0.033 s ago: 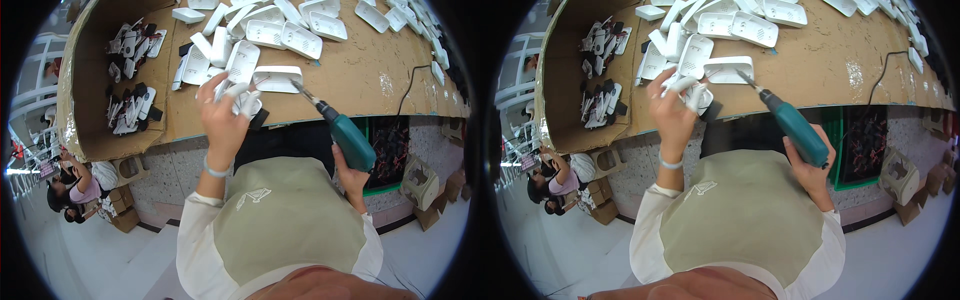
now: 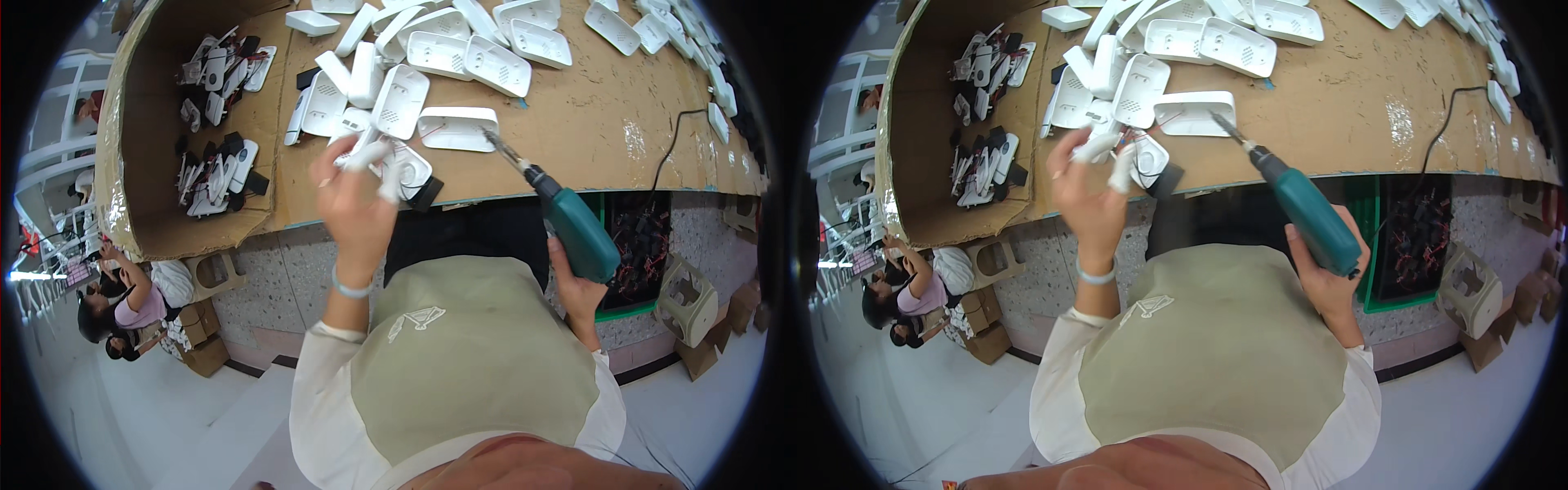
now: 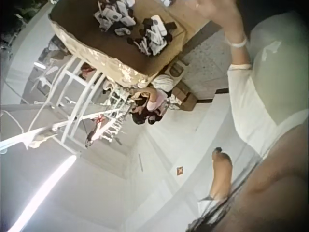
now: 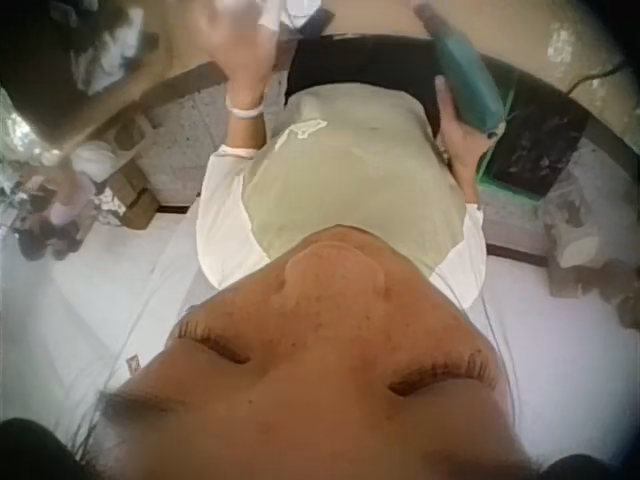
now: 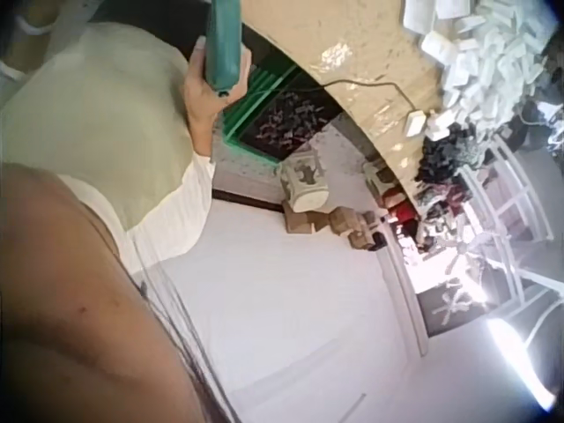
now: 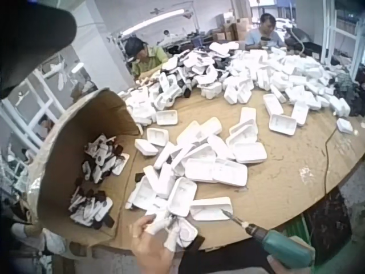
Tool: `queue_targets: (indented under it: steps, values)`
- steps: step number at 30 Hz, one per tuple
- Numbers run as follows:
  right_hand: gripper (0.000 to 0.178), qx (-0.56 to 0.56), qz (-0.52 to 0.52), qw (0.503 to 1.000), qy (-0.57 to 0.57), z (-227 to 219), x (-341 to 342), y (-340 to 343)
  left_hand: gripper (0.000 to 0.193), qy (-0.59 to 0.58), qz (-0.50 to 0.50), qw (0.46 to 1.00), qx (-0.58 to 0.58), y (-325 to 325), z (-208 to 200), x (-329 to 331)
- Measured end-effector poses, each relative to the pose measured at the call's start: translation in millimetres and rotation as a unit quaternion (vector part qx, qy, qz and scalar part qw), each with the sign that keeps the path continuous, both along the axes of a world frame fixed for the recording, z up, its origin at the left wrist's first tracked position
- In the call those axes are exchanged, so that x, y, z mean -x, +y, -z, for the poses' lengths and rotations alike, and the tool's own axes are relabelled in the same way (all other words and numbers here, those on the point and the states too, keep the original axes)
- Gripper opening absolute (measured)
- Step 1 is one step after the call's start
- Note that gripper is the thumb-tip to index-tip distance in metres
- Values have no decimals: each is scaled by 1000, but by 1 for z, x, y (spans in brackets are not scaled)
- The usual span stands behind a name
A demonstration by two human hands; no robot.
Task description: Assembling plastic housings for electronic devices using a soldering iron and wire.
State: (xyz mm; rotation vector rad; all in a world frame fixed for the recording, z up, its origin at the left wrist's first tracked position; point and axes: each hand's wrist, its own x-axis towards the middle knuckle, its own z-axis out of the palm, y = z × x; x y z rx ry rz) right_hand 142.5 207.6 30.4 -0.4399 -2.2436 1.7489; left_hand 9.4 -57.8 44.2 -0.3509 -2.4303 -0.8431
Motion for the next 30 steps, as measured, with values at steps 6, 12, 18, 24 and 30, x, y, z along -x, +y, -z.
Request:
queue_targets:
  steps: [6,12,18,24,30]
  values:
    - [31,-2,31,999,7,18,0,4,31,-230,-79,941,-236,-44,34,-50]
    - [29,-8,18,999,34,7,4,-7,39,-89,92,986,108,-72,44,-34]
    - [23,-4,26,999,31,-4,3,-12,24,19,264,947,184,-78,26,2]
    - [19,-11,3,999,33,-7,7,-20,19,-147,118,965,-181,-20,11,23]
    - [19,-58,-41,996,54,2,12,-23,36,-31,118,985,120,11,29,28]
